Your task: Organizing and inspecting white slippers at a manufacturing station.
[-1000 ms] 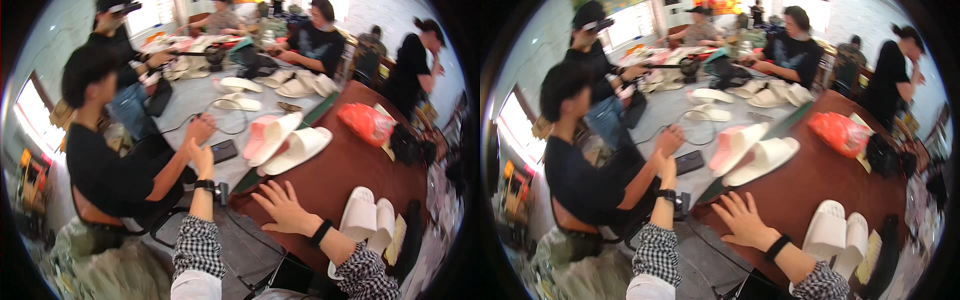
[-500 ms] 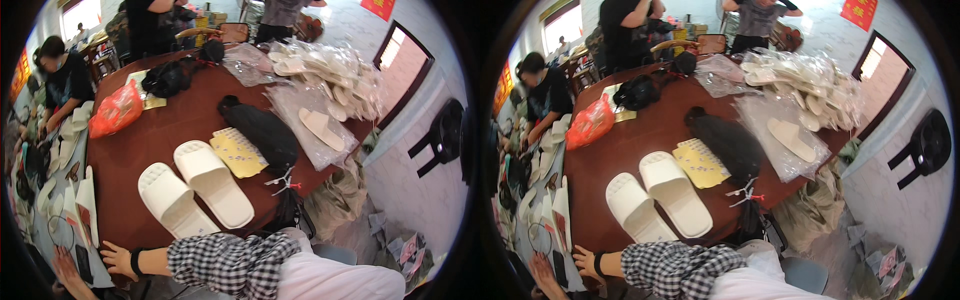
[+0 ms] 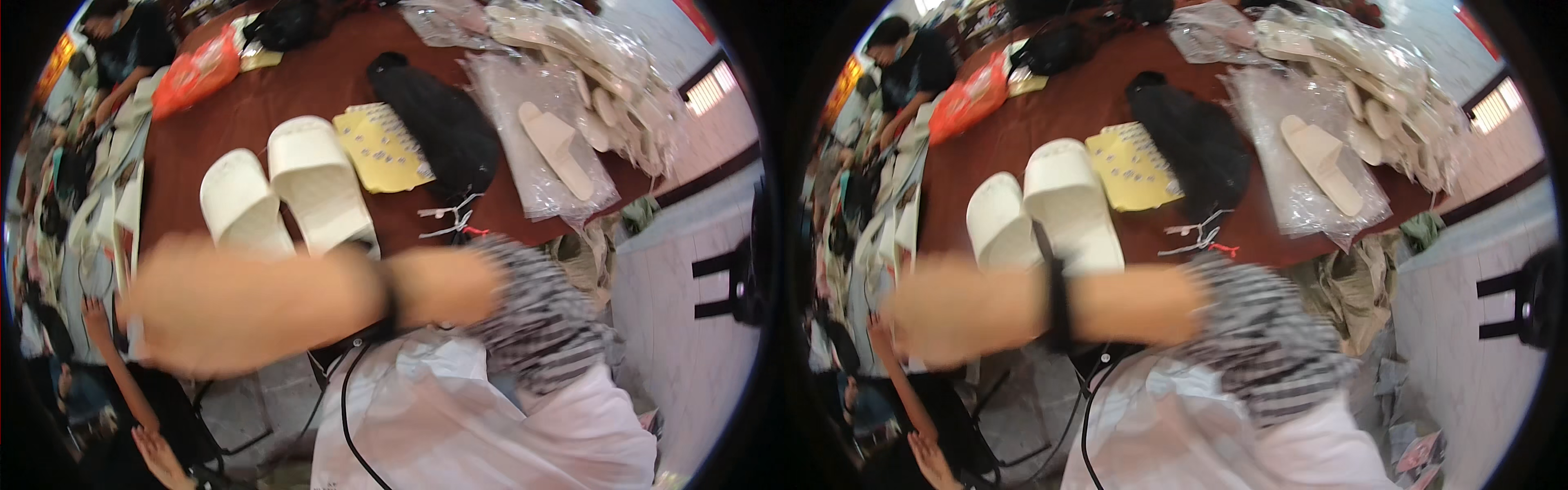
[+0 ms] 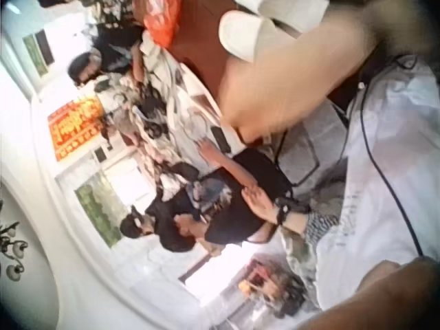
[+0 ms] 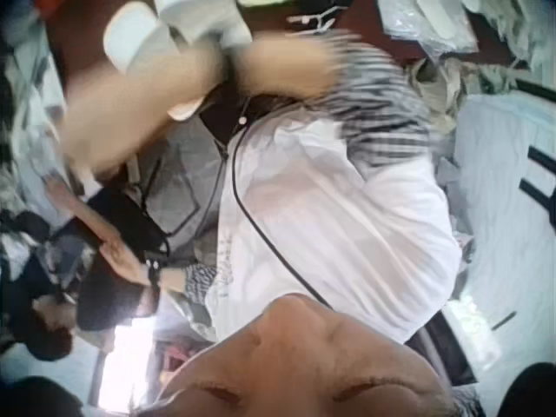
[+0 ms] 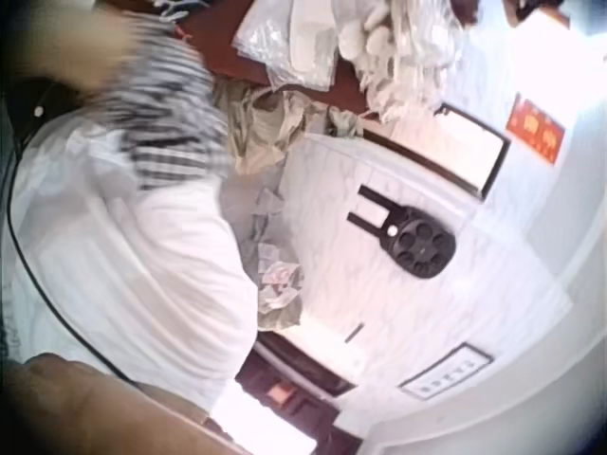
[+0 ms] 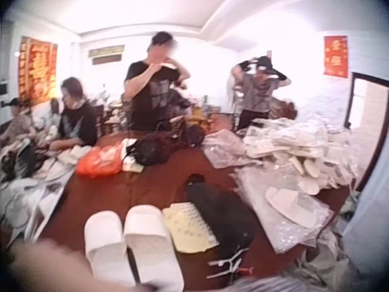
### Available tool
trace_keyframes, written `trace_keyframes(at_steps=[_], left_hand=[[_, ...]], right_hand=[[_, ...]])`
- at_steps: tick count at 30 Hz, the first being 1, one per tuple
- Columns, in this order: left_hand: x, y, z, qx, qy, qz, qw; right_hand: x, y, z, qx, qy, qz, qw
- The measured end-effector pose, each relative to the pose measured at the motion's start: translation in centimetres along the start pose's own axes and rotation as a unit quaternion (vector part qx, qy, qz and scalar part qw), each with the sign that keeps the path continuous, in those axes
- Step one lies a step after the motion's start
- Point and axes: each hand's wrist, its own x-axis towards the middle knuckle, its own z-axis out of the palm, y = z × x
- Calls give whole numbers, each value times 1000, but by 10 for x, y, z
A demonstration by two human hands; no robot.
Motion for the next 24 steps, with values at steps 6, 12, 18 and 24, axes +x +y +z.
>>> trace_keyframes(at_steps=[6,12,18,24], left_hand=[[-18,-58,-119,8,69,-121,990],[-14,-74,-134,-6,100,-174,980],[0,-70,-151,-39,91,-179,979],[-20,-58,-147,3,144,-152,978]], right_hand=[[-125,-65,-158,-76,206,227,949],[-274,-59,-116,-89,60,501,858],[-316,5,1,-7,189,452,872],[-303,-19,-37,346,302,450,766]])
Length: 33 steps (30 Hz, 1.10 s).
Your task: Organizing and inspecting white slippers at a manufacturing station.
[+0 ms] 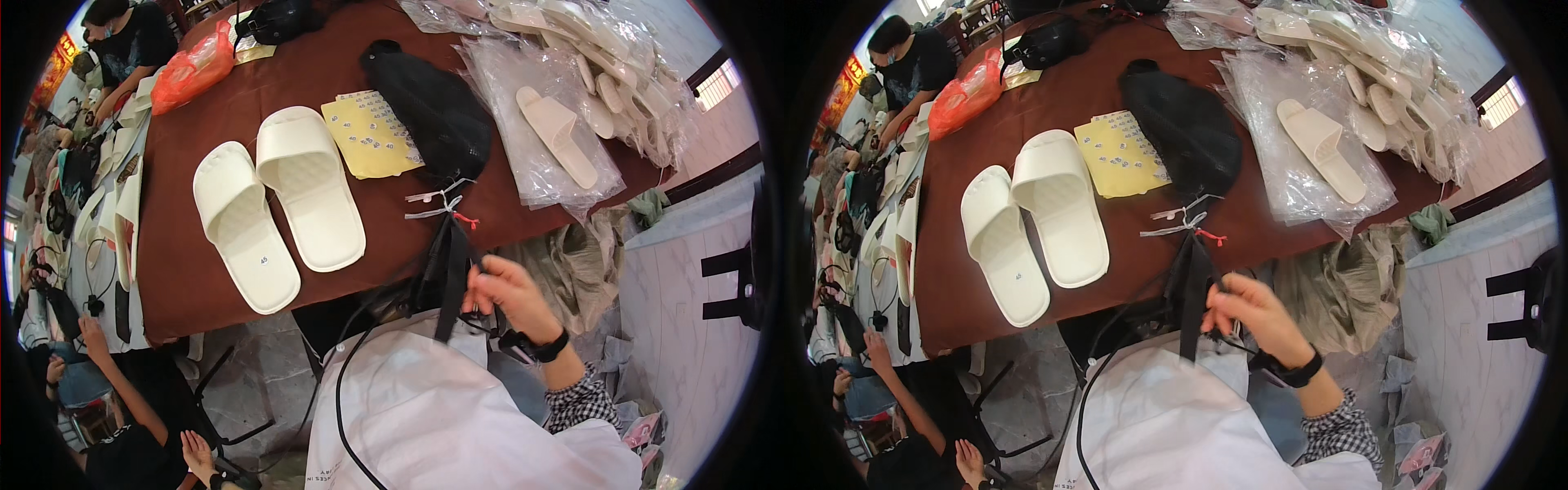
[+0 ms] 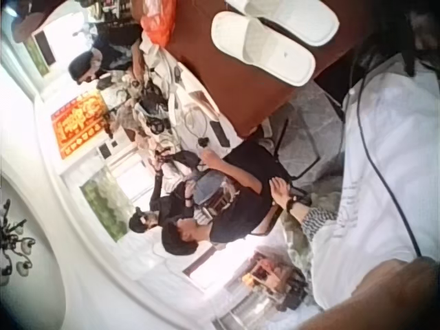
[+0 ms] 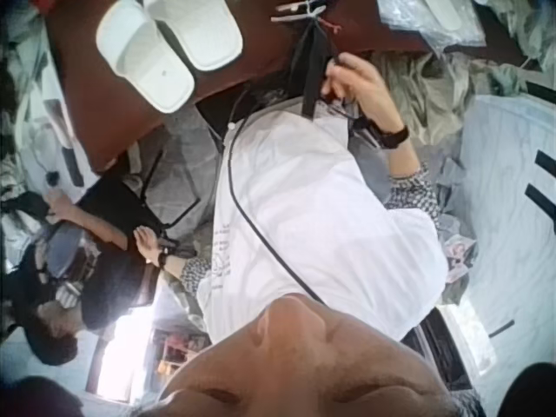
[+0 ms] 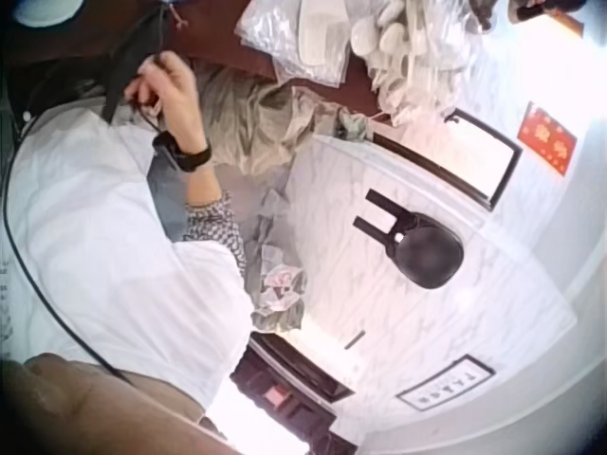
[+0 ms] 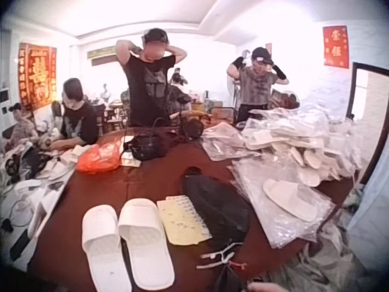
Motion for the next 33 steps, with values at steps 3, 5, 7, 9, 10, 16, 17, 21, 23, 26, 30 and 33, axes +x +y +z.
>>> trace_keyframes(at_steps=[3,5,7,9,10,16,17,21,23,26,30,33], left_hand=[[-51,0,17,150,-6,22,988],[-53,15,1,131,4,8,991],[-43,40,-30,213,69,29,974],[-11,78,-107,337,7,131,932],[-15,85,-114,366,-28,156,917],[-67,82,-71,211,112,94,967],[-68,80,-72,215,110,95,966],[-67,75,-71,234,98,103,962],[-68,74,-69,244,89,110,959],[-71,77,-70,259,86,123,954],[-82,96,-70,285,85,148,943],[-85,103,-66,305,79,162,935]], right_hand=[[-11,-34,-10,95,22,-43,994],[-11,-50,-18,48,8,-71,996],[-10,-58,-18,-4,25,-58,998],[-7,-60,-20,62,40,-25,997],[-10,-59,-20,85,34,-21,996],[2,-22,-50,-623,114,-164,756],[0,-15,-53,-623,112,-165,756],[-4,33,-69,-572,69,-176,798],[-5,62,-75,-377,87,-69,920],[-4,66,-50,-471,129,-109,866],[-1,61,-12,-404,157,-87,897],[11,81,4,-264,140,-81,951]])
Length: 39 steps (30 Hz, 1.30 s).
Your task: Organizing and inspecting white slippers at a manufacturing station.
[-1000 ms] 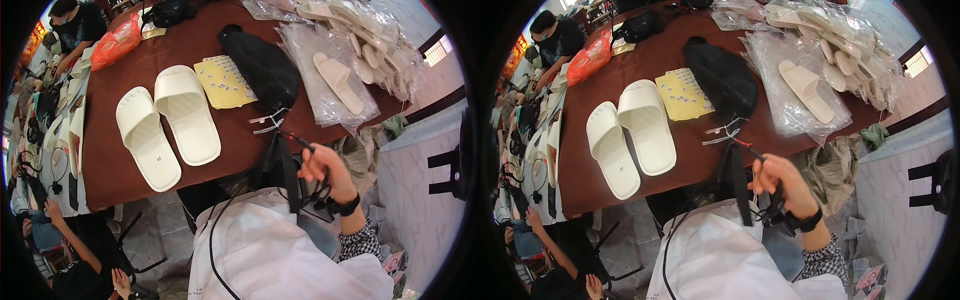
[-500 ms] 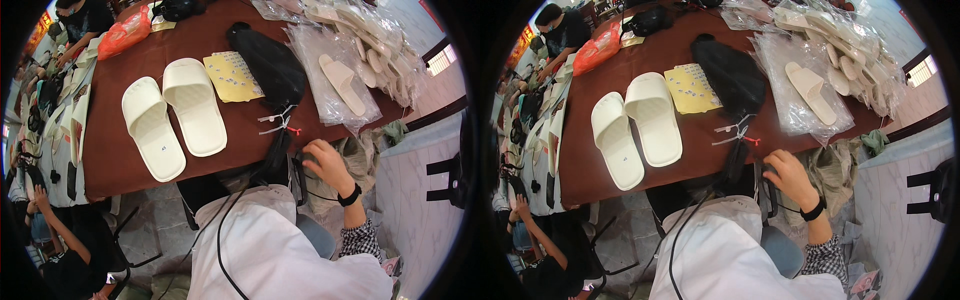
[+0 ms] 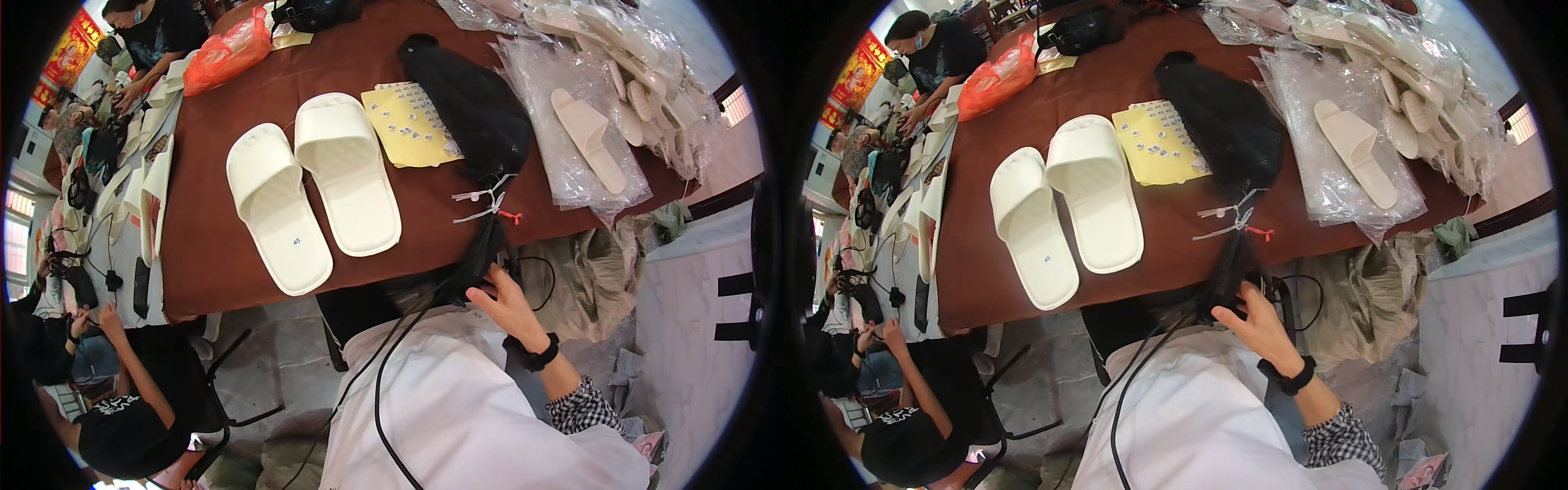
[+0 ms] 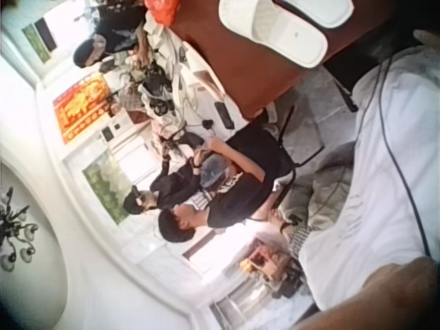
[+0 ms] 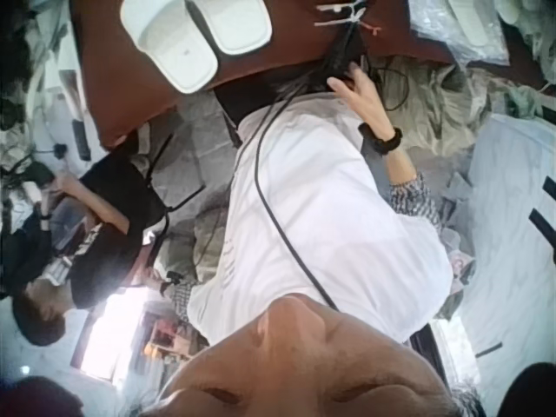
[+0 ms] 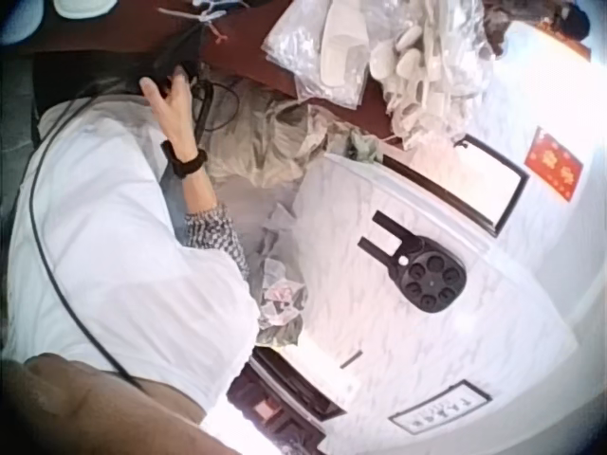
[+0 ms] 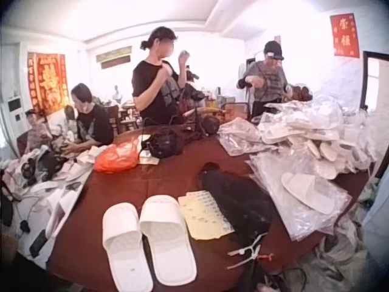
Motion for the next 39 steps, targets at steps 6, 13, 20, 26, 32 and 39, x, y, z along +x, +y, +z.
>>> trace_keyframes(at_steps=[6,13,20,26,32,39], left_hand=[[-3,0,7,41,-14,19,999],[-98,55,192,99,-239,68,964],[-176,42,347,280,-532,249,759],[-260,-35,468,303,-671,411,538],[-281,-107,524,311,-602,557,481],[-263,-68,491,333,-590,387,626]], right_hand=[[2,-20,-3,459,-103,134,872],[-2,-2,-19,609,-101,202,760],[4,-14,-12,616,-128,207,749],[-1,-12,-8,505,-20,153,849],[-5,-22,1,431,-20,89,898],[3,-21,-11,294,-30,147,944]])
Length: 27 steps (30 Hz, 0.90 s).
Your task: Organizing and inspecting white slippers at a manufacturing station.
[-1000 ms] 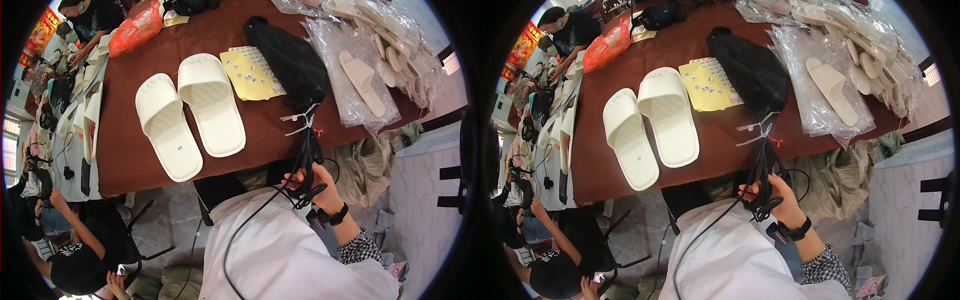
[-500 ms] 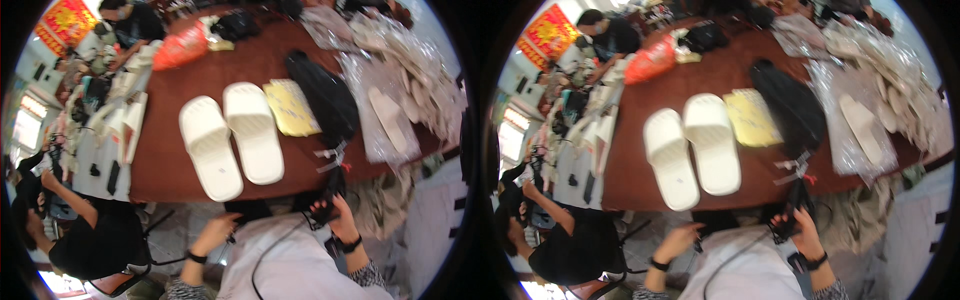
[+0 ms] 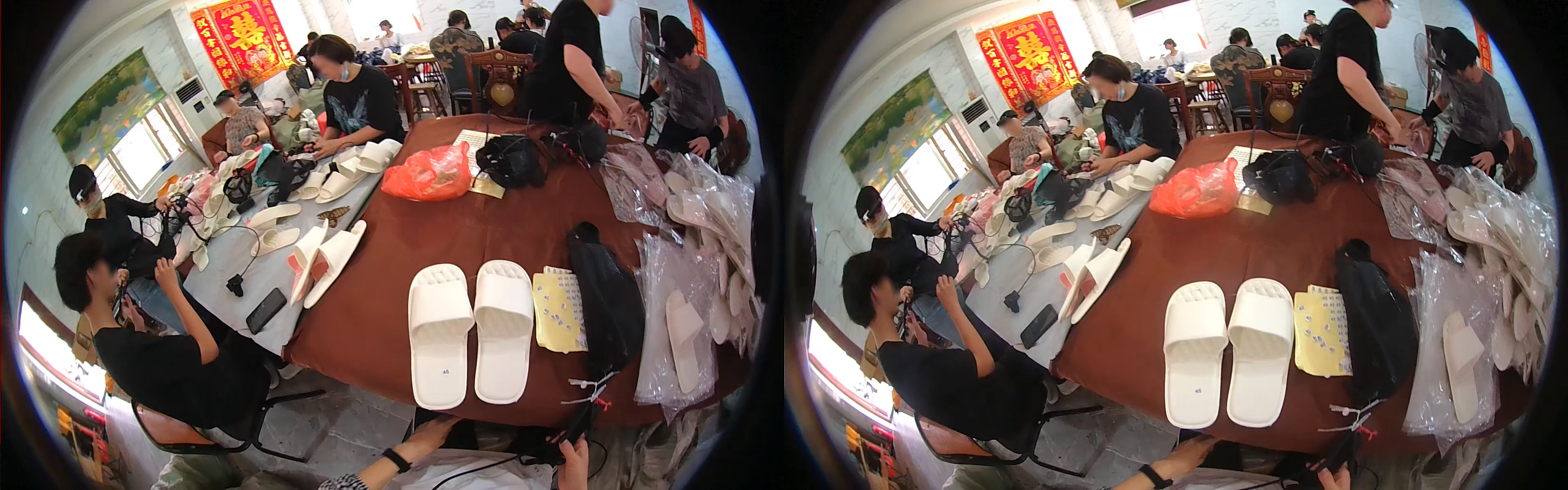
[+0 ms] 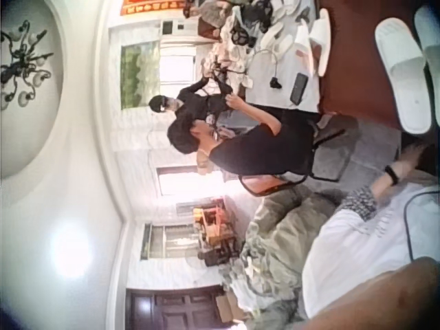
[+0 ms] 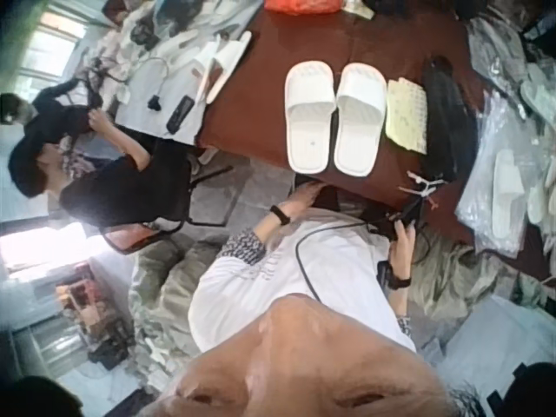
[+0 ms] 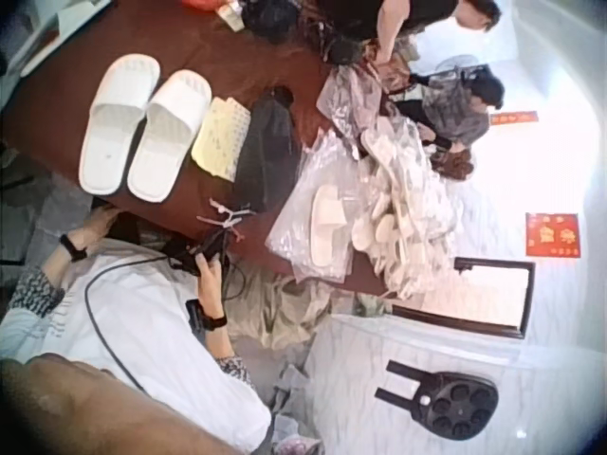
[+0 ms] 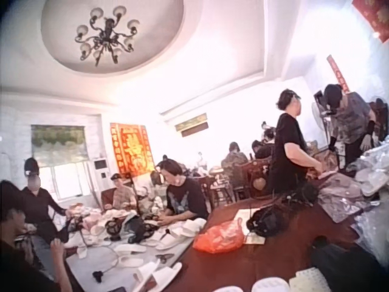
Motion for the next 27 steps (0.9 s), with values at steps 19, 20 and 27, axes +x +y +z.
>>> trace_keyframes(at_steps=[19,20,27], left_hand=[[-70,-28,-51,88,-74,-38,993],[-69,-23,-53,69,-85,-42,993],[-71,-37,-47,80,-50,-49,994]], right_hand=[[-23,-85,-18,-468,-219,0,856],[-26,-97,-15,-489,-213,-6,846],[-33,-163,-30,-521,-224,-87,819]])
